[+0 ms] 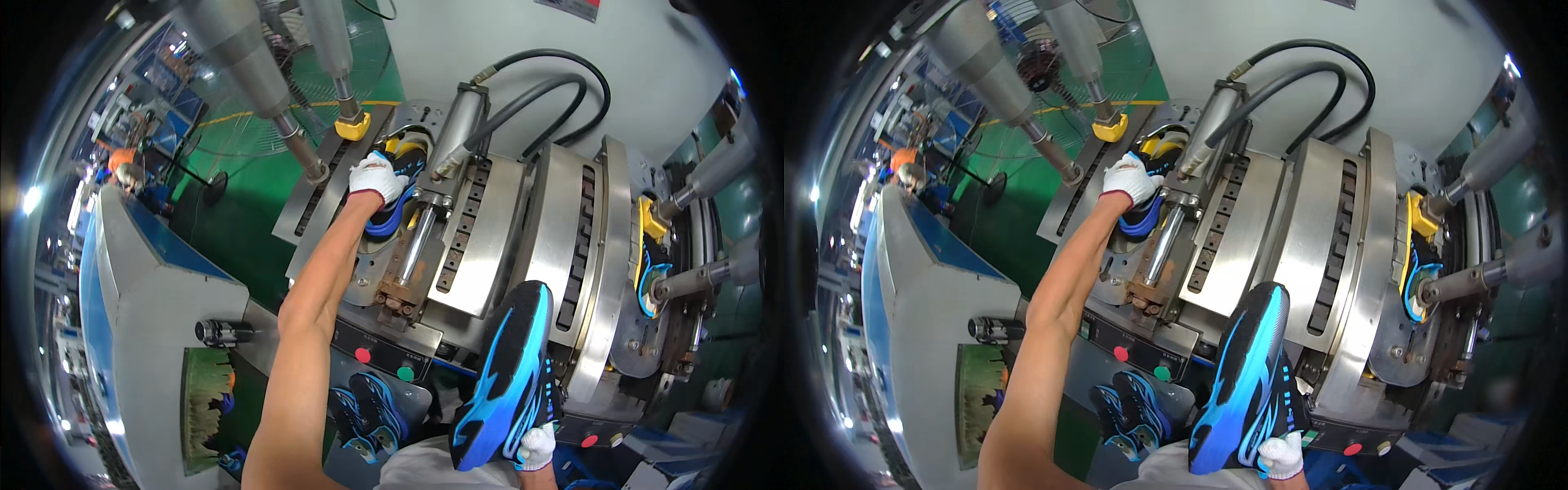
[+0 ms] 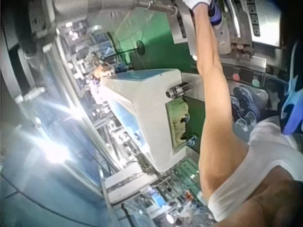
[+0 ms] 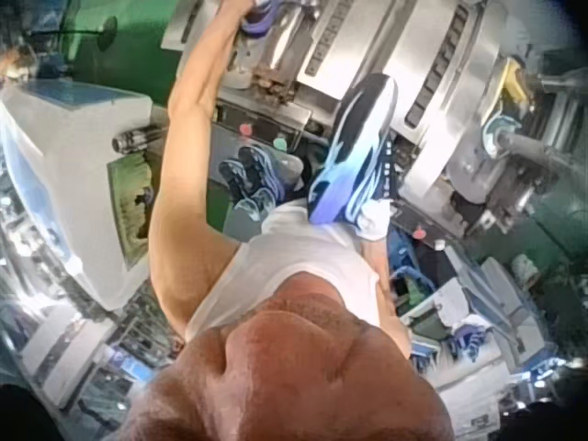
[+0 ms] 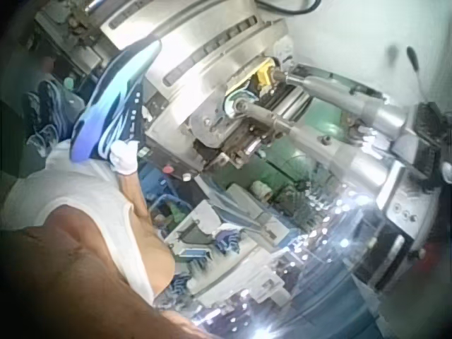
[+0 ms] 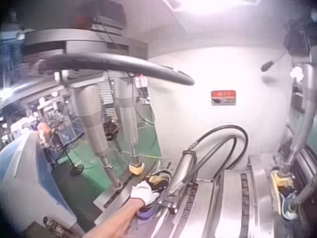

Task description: The person picks up shoes from a conveyor belt, places them into a lasting machine for processing, and then moves the finished shoes to a different transport rack.

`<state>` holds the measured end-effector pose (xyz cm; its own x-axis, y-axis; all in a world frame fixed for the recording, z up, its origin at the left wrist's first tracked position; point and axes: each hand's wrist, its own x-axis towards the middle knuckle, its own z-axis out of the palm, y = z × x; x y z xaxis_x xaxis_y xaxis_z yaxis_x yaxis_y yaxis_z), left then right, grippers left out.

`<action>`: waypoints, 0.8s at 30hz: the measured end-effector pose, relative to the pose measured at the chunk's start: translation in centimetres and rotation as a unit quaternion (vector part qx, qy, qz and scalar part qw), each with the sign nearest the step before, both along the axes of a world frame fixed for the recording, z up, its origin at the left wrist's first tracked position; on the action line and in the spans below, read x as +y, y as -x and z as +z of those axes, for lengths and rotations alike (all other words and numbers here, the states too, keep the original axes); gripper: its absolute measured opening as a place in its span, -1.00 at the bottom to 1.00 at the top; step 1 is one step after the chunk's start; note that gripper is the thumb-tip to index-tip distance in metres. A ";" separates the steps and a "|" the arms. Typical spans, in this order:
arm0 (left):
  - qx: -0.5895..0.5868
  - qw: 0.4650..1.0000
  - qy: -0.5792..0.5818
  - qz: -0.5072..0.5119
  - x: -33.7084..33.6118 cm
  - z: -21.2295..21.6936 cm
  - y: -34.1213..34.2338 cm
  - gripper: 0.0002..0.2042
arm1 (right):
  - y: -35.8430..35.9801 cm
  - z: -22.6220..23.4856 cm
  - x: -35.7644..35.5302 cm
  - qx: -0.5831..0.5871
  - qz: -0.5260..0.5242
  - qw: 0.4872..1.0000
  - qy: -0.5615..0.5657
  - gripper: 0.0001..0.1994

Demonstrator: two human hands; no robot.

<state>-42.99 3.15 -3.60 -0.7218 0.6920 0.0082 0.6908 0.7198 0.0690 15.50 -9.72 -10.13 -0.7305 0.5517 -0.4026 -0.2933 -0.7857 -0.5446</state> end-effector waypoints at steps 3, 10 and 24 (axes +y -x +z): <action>-0.079 0.996 0.040 -0.015 -2.6 5.5 -0.6 -0.33 | -1.2 -1.9 0.5 -0.063 0.020 0.998 -0.008 -0.40; -0.011 0.959 -0.281 0.032 -23.1 11.5 -7.5 -0.22 | 11.7 6.0 2.1 -0.034 -0.041 0.992 -0.117 -0.52; -0.115 0.779 -0.096 0.609 -60.9 -11.9 -36.1 -0.02 | 55.0 -6.6 26.7 -0.570 0.110 0.514 -0.631 -0.82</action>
<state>-6.88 -57.79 -15.48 -0.8391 -0.5063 -0.1990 -0.5437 0.7924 0.2765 -39.53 16.99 -16.71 -0.5169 0.8539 -0.0603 0.8028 0.4590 -0.3805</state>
